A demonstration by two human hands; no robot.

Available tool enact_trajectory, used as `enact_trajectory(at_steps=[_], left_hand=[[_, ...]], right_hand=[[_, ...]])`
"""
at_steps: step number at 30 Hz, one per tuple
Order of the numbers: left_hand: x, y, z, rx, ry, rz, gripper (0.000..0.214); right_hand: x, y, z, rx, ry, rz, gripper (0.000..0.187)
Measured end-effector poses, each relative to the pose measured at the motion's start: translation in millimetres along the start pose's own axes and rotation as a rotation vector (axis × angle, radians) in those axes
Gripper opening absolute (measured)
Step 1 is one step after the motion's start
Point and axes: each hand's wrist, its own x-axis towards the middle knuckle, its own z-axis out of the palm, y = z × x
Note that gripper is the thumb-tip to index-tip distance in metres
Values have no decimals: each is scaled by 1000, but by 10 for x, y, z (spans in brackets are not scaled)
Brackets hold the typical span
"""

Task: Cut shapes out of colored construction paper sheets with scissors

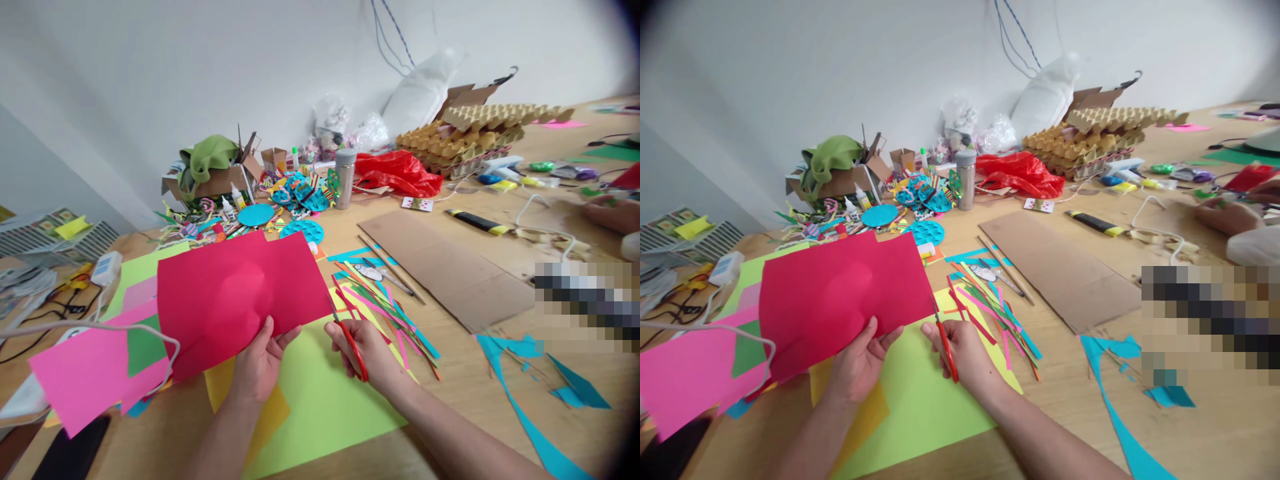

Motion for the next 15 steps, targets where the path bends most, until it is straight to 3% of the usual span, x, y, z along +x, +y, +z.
enact_trajectory(at_steps=[15], left_hand=[[14, -16, -24, 3, -8, -6, 39]], right_hand=[[12, 38, -3, 5, -10, -37, 45]])
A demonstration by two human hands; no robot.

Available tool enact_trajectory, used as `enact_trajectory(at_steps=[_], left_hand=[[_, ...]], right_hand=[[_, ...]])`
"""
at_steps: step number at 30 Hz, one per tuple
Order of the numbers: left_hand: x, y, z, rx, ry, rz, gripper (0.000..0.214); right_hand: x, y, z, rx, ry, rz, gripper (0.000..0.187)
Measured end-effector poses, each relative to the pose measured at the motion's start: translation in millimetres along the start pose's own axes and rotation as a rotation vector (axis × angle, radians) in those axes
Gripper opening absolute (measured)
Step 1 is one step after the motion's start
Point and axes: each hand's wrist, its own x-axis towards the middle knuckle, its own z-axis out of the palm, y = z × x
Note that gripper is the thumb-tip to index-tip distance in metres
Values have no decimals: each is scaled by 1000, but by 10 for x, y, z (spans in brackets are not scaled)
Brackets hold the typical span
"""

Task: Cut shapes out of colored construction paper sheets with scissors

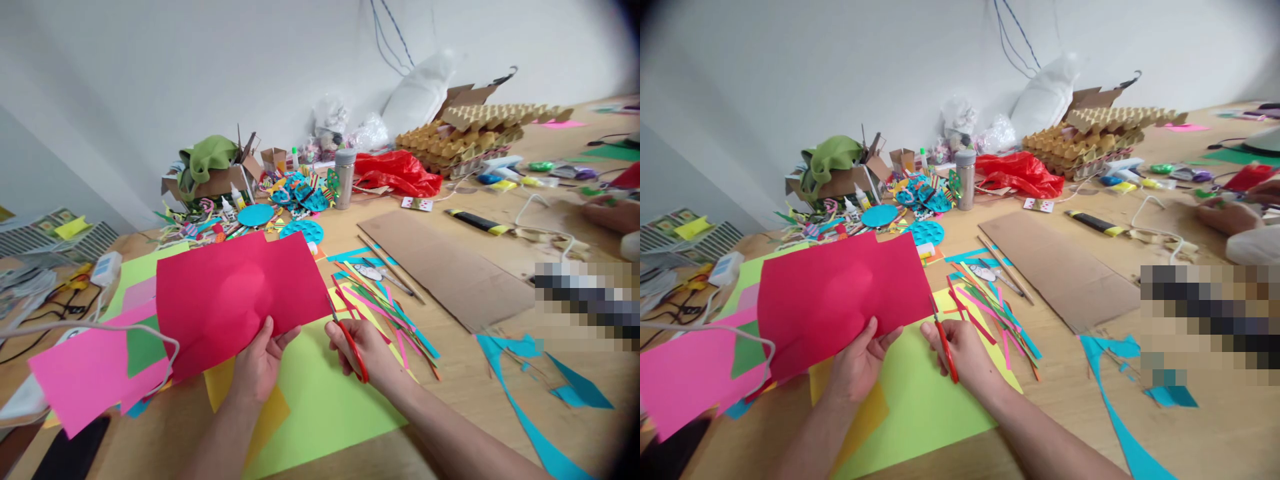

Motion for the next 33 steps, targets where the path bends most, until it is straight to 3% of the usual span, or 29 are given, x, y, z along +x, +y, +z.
enact_trajectory(at_steps=[22, 33], left_hand=[[12, 2, -14, 8, 41, 12, 37], [12, -5, 7, 22, 6, 38, 44]], right_hand=[[24, 36, -12, -18, -39, 26, 47], [23, 9, -7, -24, -28, 16, 49]])
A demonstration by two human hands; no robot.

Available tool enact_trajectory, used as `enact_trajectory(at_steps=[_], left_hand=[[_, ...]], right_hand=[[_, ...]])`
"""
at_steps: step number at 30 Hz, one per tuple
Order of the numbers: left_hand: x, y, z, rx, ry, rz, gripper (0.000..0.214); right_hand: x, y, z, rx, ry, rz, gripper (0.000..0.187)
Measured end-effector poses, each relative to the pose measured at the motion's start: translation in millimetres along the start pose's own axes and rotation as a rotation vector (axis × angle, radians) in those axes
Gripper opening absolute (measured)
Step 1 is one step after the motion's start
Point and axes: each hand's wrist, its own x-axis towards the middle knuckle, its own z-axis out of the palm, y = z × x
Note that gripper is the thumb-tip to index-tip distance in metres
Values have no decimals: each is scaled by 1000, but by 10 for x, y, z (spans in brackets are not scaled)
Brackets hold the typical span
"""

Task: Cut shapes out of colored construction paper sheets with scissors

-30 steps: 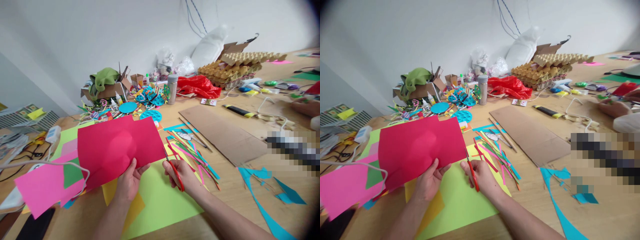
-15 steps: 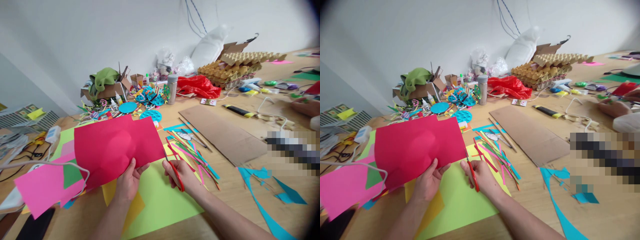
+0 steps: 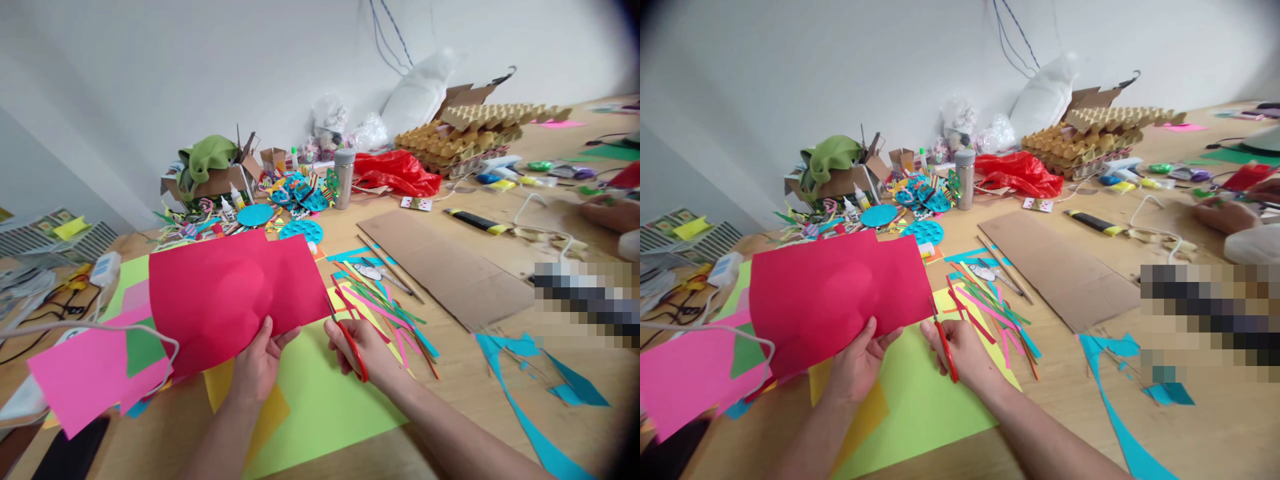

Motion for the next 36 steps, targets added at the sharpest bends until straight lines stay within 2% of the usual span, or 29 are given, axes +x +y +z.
enact_trajectory(at_steps=[12, 15, 24, 36], left_hand=[[-27, 9, 18, 8, -9, 16, 47], [-23, 8, 18, 3, 14, 10, 49], [-52, 10, 29, 30, -51, 19, 49], [-66, 21, 43, 40, -38, 0, 48]], right_hand=[[-3, -35, -14, -14, 9, 0, 56], [-19, -54, -19, -10, 0, -6, 55], [-18, -45, -17, -11, 15, -12, 54], [-14, -26, -19, 5, 27, -69, 52]])
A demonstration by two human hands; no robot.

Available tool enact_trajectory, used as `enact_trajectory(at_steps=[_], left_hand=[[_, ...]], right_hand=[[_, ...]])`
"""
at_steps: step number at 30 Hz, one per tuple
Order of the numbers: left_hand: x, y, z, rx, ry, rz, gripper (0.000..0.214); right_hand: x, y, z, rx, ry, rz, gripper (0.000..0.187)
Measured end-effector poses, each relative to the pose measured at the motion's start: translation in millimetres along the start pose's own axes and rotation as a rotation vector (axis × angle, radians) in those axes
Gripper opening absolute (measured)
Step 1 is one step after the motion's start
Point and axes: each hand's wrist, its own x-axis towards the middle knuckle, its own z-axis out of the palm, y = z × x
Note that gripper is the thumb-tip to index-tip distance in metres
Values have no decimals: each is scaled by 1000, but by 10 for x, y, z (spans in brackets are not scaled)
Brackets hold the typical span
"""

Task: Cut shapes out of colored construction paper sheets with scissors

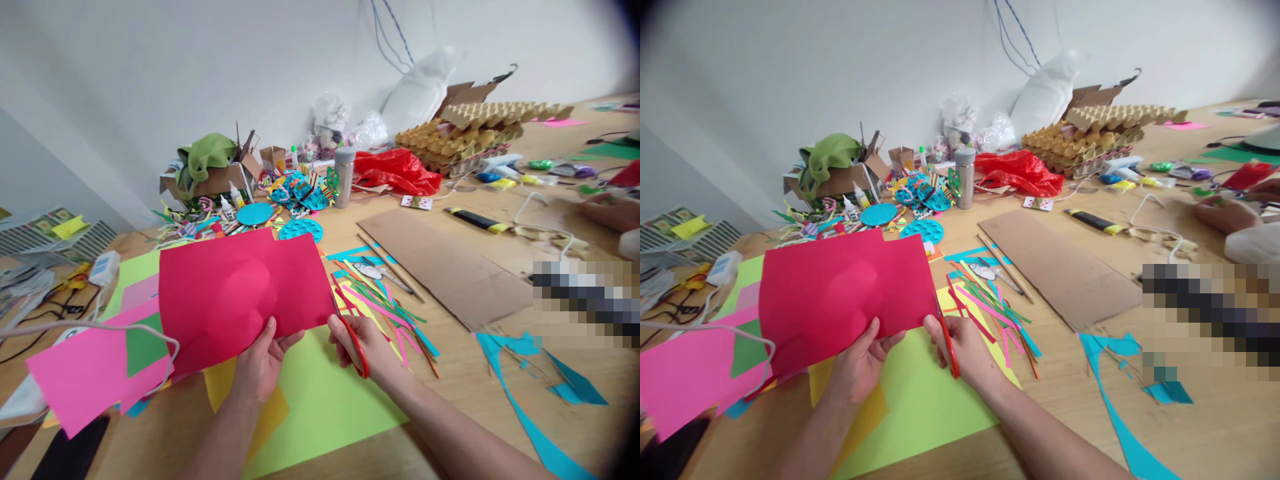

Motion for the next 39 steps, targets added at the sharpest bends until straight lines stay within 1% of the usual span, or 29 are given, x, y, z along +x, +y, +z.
enact_trajectory(at_steps=[9, 15, 18, 22, 31, 39], left_hand=[[3, -24, -19, -2, -22, -18, 48], [9, -22, -16, 0, -35, -21, 46], [6, -10, -7, 5, -27, -28, 46], [3, -2, 5, 6, -11, -25, 48], [-1, -24, -12, -21, -26, -25, 45], [-18, -2, 39, -23, -8, -22, 49]], right_hand=[[6, 19, -3, 5, 4, 5, 51], [21, 51, 1, 12, 1, -37, 50], [34, 59, 3, -1, 4, -34, 50], [30, 37, 0, -4, 7, -13, 50], [-3, -15, 6, 39, 26, 15, 48], [-16, -54, 1, 22, 32, 11, 49]])
